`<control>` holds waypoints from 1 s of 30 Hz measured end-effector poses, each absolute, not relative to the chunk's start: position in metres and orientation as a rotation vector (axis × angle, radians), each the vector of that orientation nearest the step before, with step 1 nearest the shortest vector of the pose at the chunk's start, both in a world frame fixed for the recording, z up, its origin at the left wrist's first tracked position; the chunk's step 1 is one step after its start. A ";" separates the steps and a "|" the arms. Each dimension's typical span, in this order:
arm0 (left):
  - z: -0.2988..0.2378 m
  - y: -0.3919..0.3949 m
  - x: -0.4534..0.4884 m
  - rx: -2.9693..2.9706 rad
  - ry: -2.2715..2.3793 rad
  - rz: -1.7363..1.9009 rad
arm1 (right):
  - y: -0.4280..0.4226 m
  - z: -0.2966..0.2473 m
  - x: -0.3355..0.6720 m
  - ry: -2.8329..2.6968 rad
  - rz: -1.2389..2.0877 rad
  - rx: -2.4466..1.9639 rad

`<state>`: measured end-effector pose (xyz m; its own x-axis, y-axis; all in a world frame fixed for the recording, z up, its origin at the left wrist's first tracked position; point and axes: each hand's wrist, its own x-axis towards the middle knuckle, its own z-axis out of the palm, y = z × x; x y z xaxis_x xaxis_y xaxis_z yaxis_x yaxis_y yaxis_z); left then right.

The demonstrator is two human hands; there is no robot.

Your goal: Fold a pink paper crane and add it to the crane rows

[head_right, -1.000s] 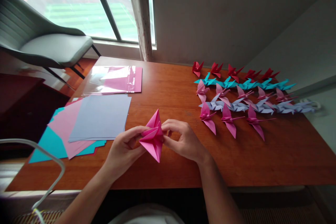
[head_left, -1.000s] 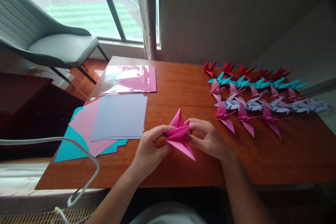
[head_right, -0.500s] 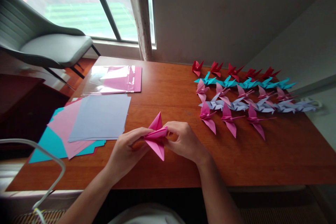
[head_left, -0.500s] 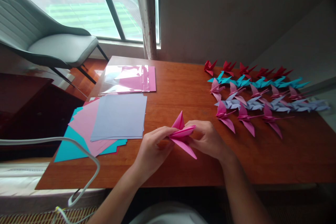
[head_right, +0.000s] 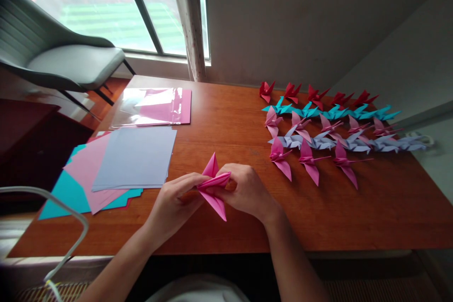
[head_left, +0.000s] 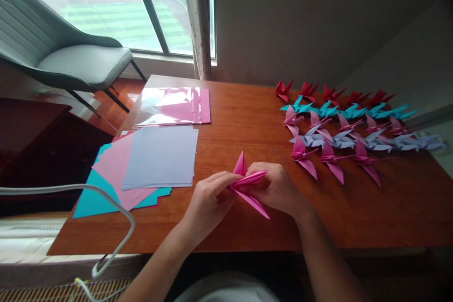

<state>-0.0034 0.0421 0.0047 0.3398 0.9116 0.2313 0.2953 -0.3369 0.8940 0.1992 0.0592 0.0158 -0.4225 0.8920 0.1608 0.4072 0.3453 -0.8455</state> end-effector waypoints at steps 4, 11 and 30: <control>0.004 0.041 -0.003 1.836 1.051 1.018 | 0.059 0.016 0.197 -1.991 0.977 -1.148; 0.009 0.042 -0.004 1.722 1.033 1.005 | 0.059 0.016 0.200 -1.927 1.047 -1.167; 0.009 0.042 -0.004 1.025 0.928 1.013 | 0.058 0.012 0.196 -1.731 1.158 -1.088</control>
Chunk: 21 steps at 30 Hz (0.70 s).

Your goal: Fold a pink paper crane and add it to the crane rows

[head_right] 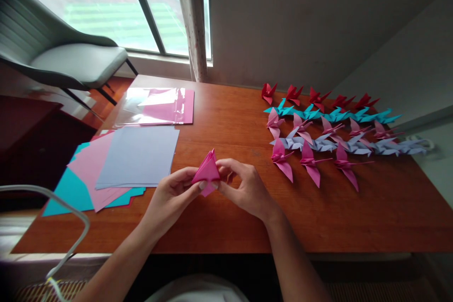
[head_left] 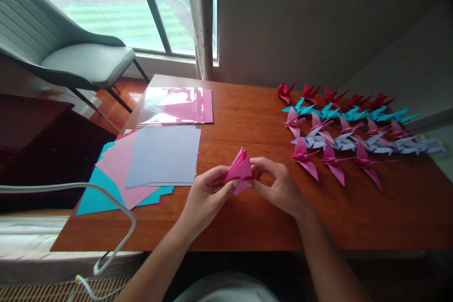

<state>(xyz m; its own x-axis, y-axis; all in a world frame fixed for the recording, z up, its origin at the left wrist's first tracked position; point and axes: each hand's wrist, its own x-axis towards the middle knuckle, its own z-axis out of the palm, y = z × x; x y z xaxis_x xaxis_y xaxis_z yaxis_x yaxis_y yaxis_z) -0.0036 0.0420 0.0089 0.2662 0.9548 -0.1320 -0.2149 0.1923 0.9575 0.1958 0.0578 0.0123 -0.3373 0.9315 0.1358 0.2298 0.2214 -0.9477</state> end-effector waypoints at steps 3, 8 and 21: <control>0.007 0.042 -0.004 0.987 0.936 1.020 | 0.056 0.009 0.195 -1.652 1.216 -1.133; 0.006 0.043 -0.004 0.948 0.932 1.000 | 0.057 0.010 0.196 -1.627 1.234 -1.181; 0.012 0.042 -0.004 1.089 1.017 0.985 | 0.060 0.021 0.196 -1.807 1.152 -1.048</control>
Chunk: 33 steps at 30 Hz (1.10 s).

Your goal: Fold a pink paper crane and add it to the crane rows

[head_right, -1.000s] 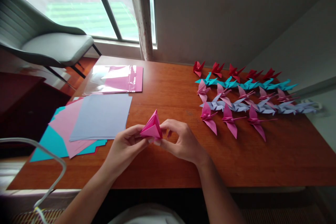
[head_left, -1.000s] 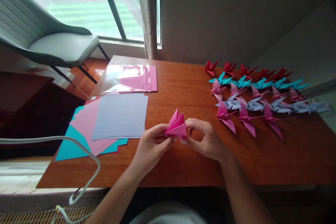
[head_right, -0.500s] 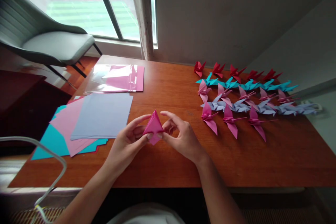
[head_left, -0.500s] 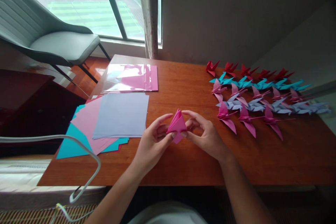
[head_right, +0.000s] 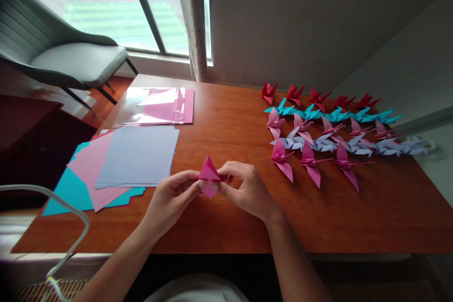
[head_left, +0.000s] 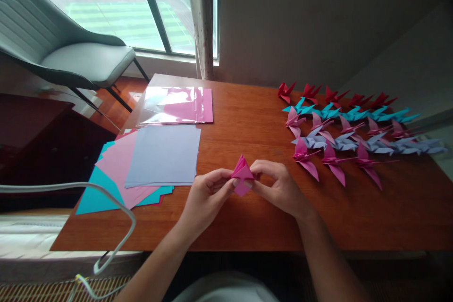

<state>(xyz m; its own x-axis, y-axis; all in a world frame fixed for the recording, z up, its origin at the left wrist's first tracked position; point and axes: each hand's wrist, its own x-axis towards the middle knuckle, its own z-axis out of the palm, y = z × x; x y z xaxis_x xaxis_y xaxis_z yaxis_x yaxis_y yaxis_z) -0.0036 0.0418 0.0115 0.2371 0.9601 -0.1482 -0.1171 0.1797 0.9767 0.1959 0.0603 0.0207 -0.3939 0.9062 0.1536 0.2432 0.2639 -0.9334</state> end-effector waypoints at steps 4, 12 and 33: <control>0.011 0.041 -0.002 1.111 1.036 0.966 | 0.059 0.023 0.196 -1.779 1.163 -1.064; 0.012 0.042 -0.001 0.937 0.941 1.009 | 0.059 0.020 0.196 -1.682 1.196 -1.046; 0.011 0.041 -0.004 1.093 1.032 1.022 | 0.057 0.023 0.198 -1.685 1.250 -1.047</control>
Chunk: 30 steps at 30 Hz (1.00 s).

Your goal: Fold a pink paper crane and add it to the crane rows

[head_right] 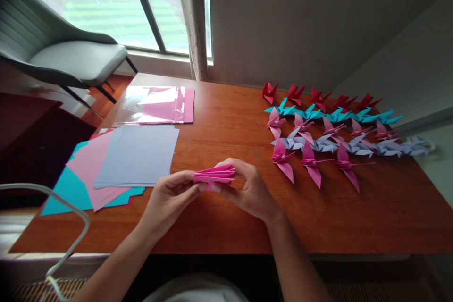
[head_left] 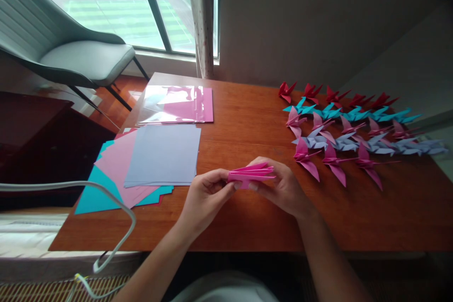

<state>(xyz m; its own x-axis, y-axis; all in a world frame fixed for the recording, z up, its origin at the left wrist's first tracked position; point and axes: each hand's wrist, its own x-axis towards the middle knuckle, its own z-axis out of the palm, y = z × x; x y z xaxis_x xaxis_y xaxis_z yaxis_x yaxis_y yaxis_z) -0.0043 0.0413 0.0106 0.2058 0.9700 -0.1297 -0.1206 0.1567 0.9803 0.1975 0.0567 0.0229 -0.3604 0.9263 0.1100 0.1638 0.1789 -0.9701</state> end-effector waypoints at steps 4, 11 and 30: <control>0.012 0.039 -0.004 1.149 1.014 1.023 | 0.056 0.022 0.198 -1.653 1.264 -1.052; 0.016 0.038 -0.001 1.137 1.029 1.016 | 0.058 0.018 0.198 -1.632 1.259 -1.094; 0.003 0.034 -0.004 1.355 0.983 1.110 | 0.060 0.023 0.199 -1.697 1.155 -0.974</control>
<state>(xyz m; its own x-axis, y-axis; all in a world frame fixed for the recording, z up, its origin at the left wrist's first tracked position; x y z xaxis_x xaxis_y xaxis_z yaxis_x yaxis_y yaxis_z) -0.0040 0.0340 0.0029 0.2240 0.9706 0.0876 -0.0310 -0.0828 0.9961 0.1992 0.0602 0.0234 -0.3431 0.9149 0.2125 0.1385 0.2730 -0.9520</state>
